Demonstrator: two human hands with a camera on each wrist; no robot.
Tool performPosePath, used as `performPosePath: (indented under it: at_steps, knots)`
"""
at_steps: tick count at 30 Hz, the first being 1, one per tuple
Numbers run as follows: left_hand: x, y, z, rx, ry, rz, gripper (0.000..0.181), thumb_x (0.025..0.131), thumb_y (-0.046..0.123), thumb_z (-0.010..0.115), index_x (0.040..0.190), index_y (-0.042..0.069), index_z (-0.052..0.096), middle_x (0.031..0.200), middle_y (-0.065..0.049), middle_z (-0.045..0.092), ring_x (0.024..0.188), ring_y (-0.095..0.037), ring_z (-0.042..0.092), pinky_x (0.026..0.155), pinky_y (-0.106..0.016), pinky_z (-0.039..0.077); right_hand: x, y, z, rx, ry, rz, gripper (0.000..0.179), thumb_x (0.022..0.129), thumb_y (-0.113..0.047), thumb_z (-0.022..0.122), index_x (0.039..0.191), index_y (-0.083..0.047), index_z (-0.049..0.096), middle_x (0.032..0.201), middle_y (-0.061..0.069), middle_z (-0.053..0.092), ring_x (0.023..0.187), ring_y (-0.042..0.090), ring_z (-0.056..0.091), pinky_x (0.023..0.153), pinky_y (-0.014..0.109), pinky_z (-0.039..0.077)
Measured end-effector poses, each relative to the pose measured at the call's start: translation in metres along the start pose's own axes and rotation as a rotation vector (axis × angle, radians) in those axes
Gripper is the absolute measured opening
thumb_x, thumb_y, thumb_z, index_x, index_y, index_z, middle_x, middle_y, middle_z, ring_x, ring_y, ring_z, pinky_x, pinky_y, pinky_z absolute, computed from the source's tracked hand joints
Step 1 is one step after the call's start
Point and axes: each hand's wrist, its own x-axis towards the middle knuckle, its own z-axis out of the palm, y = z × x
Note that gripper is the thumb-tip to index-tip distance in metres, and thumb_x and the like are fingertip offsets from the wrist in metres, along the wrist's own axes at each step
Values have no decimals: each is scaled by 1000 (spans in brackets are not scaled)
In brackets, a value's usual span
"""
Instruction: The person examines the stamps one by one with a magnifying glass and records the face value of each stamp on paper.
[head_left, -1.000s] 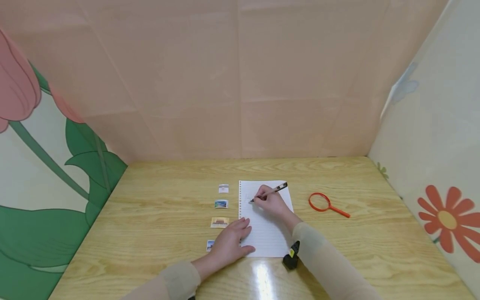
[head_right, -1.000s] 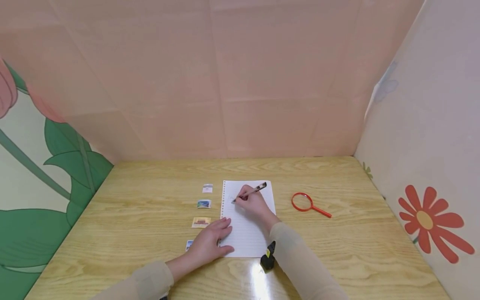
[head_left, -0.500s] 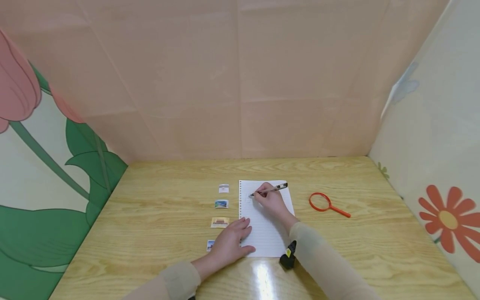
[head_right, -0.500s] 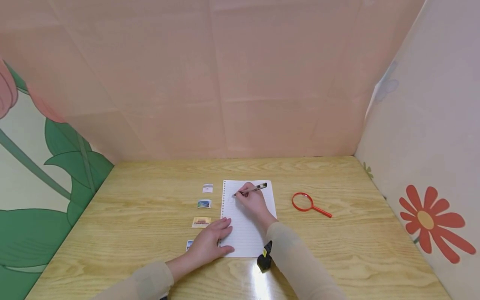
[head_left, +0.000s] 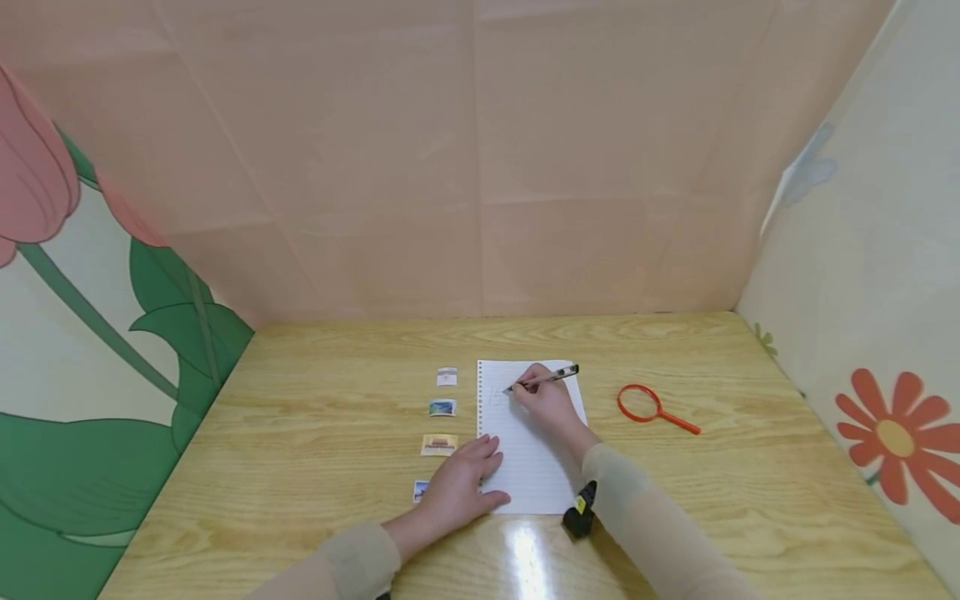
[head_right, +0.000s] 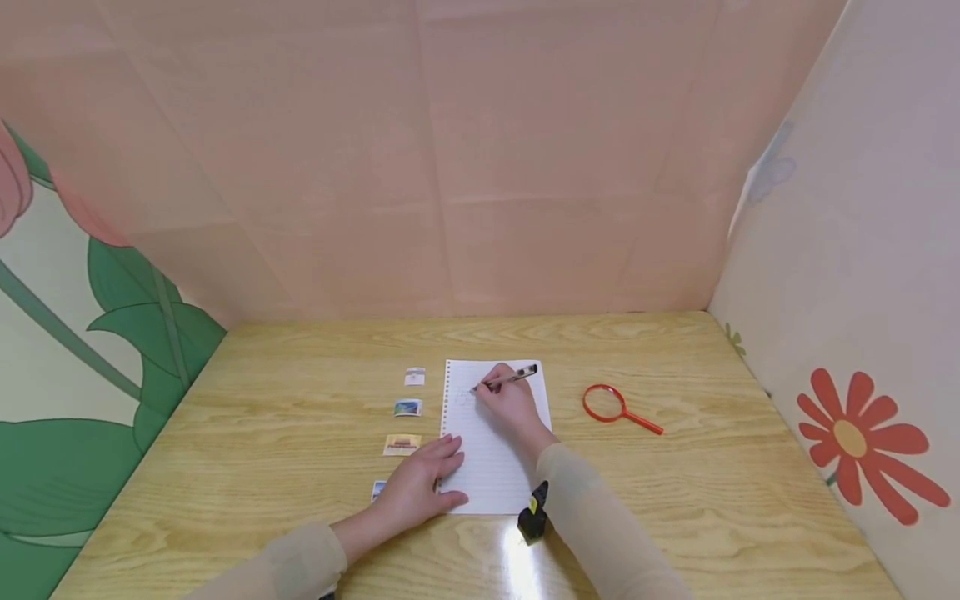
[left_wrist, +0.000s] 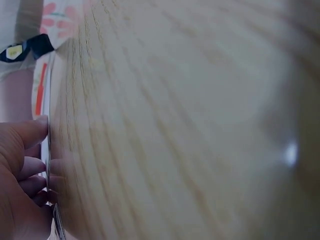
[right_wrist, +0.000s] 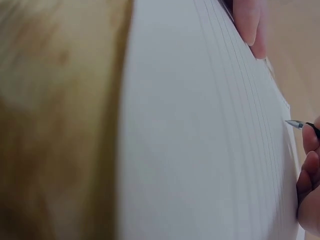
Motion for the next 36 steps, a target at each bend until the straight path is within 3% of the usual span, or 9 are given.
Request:
performPosePath:
  at_steps: [13, 27, 36]
  knots:
    - [0, 2, -2, 0, 4, -2, 63, 85, 38, 77, 133, 2, 60, 147, -11, 48, 139, -27, 40, 115, -40, 31, 1, 2, -6, 58, 22, -9, 10, 86, -3, 69, 84, -6, 60, 76, 3, 57, 69, 15, 50, 59, 21, 42]
    - [0, 0, -1, 2, -3, 3, 62, 87, 38, 76, 134, 2, 60, 147, -11, 49, 140, -26, 40, 115, -40, 32, -5, 1, -12, 27, -102, -55, 10, 84, -3, 69, 83, -9, 61, 70, -2, 56, 64, 13, 48, 56, 21, 39]
    - [0, 1, 0, -6, 3, -3, 62, 85, 38, 77, 133, 2, 61, 147, -10, 49, 139, -27, 40, 115, -41, 32, -10, 5, -17, 18, -95, -89, 11, 83, -3, 69, 81, -9, 60, 70, -3, 56, 63, 11, 49, 54, 21, 40]
